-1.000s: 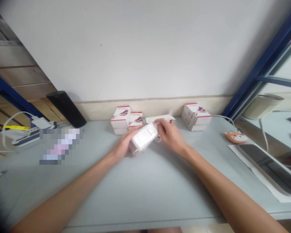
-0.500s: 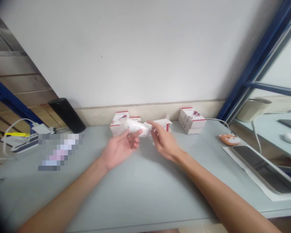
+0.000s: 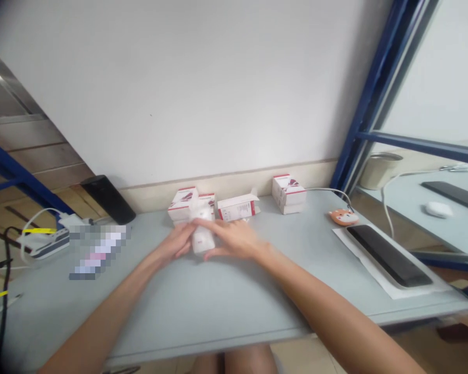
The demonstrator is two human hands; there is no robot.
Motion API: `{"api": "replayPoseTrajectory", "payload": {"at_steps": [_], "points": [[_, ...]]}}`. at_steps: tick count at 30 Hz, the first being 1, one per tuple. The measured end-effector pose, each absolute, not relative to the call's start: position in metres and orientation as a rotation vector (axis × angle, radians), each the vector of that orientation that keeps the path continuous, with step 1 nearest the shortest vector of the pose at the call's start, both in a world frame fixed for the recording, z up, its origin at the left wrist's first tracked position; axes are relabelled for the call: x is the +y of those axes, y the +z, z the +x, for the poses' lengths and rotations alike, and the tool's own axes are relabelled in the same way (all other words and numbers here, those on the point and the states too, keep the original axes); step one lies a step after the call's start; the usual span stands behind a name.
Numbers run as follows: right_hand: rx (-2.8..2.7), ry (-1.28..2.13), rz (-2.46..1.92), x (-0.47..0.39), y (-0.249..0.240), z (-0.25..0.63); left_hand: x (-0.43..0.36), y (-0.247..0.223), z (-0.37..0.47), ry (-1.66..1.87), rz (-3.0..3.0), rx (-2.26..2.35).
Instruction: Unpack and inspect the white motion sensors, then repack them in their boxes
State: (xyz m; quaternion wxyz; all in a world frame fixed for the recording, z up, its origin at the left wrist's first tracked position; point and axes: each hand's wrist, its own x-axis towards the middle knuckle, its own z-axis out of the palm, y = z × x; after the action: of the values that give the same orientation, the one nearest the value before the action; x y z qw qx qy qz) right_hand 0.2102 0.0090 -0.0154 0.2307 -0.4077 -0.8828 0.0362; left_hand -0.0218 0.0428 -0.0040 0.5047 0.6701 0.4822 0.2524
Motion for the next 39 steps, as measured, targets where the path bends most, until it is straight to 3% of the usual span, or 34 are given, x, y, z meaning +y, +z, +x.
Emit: {"api": "replayPoseTrajectory", "payload": {"at_steps": [8, 11, 14, 17, 23, 32, 39], "points": [[-2.131, 0.082, -1.204, 0.017, -0.001, 0.232, 0.070, 0.036, 0.006, 0.703, 1.608, 0.857], [-1.941, 0.018, -1.309, 0.027, 0.000, 0.249, 0.091, 0.047, 0.036, 1.006, 1.794, 0.959], [-1.668, 0.009, -1.428, 0.039, -0.003, 0.270, 0.103, 0.040, 0.070, 1.129, 1.982, 1.084], [-1.398, 0.028, -1.431, 0.048, -0.004, 0.290, 0.104, 0.019, 0.090, 1.026, 2.132, 1.098], [-1.122, -0.003, -1.285, 0.045, 0.005, 0.295, 0.095, 0.000, 0.074, 1.027, 2.205, 1.111], [-1.505, -0.097, -1.106, 0.003, 0.006, 0.230, 0.028, -0.026, -0.014, 1.097, 1.993, 0.918], [-1.553, -0.387, -0.836, -0.009, -0.007, 0.214, 0.011, -0.036, -0.022, 0.975, 2.294, 0.922]]}}
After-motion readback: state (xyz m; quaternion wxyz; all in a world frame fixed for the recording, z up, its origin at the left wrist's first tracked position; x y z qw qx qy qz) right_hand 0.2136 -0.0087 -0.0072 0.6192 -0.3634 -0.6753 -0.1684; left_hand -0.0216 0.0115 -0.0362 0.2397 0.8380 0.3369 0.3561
